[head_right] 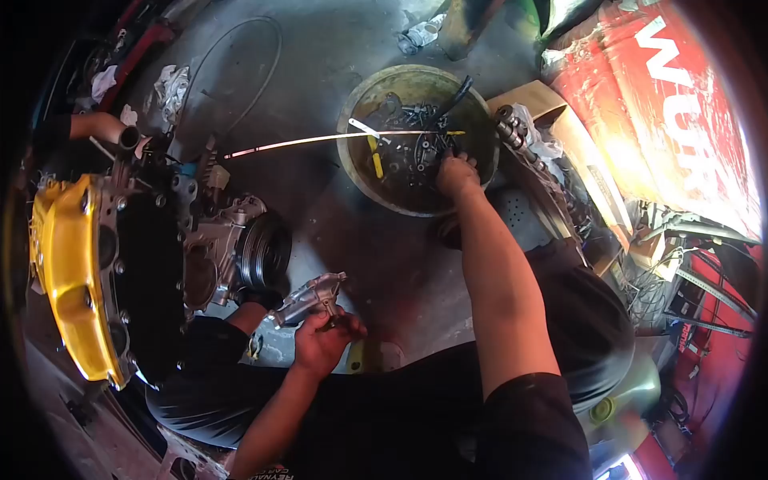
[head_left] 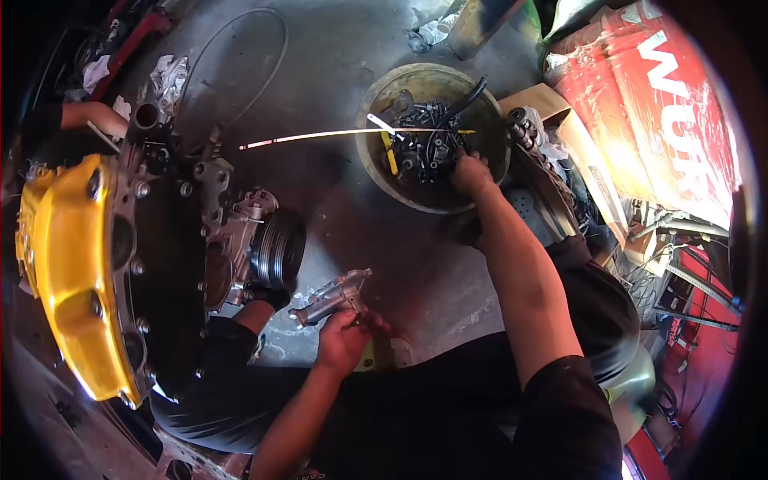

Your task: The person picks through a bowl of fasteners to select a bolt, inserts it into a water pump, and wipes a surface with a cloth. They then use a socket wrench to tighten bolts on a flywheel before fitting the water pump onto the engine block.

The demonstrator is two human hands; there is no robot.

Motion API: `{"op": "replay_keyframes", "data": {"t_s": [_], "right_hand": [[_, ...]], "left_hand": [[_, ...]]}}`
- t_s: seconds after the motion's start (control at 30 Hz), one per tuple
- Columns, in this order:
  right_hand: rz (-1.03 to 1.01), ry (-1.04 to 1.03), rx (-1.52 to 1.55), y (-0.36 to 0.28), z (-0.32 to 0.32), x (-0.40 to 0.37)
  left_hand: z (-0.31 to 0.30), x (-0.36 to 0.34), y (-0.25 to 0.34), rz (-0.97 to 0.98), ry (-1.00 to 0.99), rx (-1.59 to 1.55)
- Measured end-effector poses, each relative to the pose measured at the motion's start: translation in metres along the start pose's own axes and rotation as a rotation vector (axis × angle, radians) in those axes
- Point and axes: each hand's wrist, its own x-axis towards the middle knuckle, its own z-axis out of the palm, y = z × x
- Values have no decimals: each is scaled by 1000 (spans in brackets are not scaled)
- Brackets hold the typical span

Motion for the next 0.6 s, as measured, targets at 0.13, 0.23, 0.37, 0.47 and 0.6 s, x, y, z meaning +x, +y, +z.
{"op": "replay_keyframes", "data": {"t_s": [0.13,0.23,0.37,0.47,0.6], "right_hand": [[-185,185,251,-5,11,17],[-453,235,538,-23,34,1],[-371,263,481,-68,24,-32],[-359,330,488,-80,32,-39],[-230,479,625,-85,23,-54]], "left_hand": [[7,31,1,-16,-12,-5],[8,30,5,-52,23,-23],[11,34,6,-75,15,-28],[11,34,5,-77,23,-5],[16,33,6,-86,7,-26]]}}
